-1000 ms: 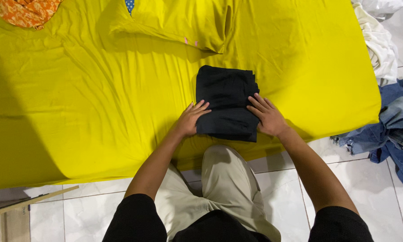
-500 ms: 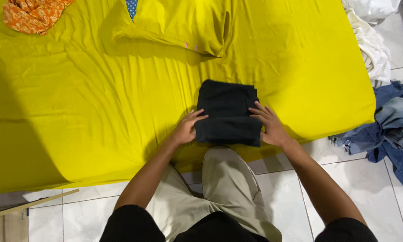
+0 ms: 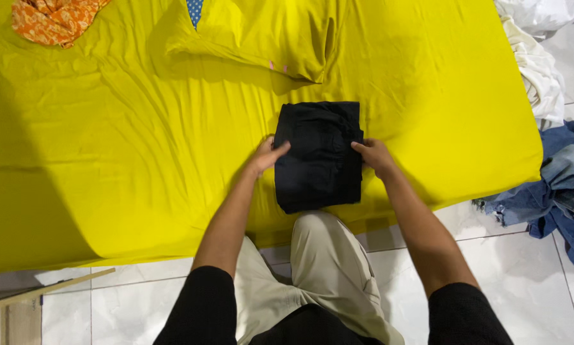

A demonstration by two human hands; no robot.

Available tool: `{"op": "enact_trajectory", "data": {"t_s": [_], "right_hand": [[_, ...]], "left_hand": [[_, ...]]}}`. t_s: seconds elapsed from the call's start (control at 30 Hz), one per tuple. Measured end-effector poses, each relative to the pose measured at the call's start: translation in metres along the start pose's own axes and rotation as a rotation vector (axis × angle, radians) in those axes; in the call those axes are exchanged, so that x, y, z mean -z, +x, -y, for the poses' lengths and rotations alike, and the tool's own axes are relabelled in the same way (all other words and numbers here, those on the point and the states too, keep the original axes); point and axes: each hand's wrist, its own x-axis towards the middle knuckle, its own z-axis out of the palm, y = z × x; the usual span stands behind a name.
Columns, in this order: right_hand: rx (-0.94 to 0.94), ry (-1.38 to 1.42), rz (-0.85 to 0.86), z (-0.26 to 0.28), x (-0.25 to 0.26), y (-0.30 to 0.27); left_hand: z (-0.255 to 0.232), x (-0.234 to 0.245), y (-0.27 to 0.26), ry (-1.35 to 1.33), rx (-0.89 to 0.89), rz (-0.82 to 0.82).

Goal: The person folds a pair of black shorts on a yellow bed by hand and then places them into a wardrobe.

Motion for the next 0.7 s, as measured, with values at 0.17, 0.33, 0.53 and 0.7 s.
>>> {"op": "enact_trajectory", "data": {"t_s": [0.17, 0.33, 0.53, 0.7], "right_hand": [[-0.04, -0.244, -0.034, -0.005, 0.001, 0.01], [-0.109, -0.119, 0.06, 0.01, 0.013, 0.019], [-0.202, -0.362, -0.015, 0.038, 0.006, 0.013], [-0.096, -0.206, 0.079, 0.027, 0.015, 0.019]], "left_hand": [[0.021, -0.018, -0.005, 0.159, -0.492, -0.184], [-0.016, -0.001, -0.003, 0.031, -0.201, 0.015], [-0.043, 0.013, 0.002, 0.017, -0.092, 0.175], [-0.027, 0.009, 0.011, 0.01, -0.084, 0.13]]}}
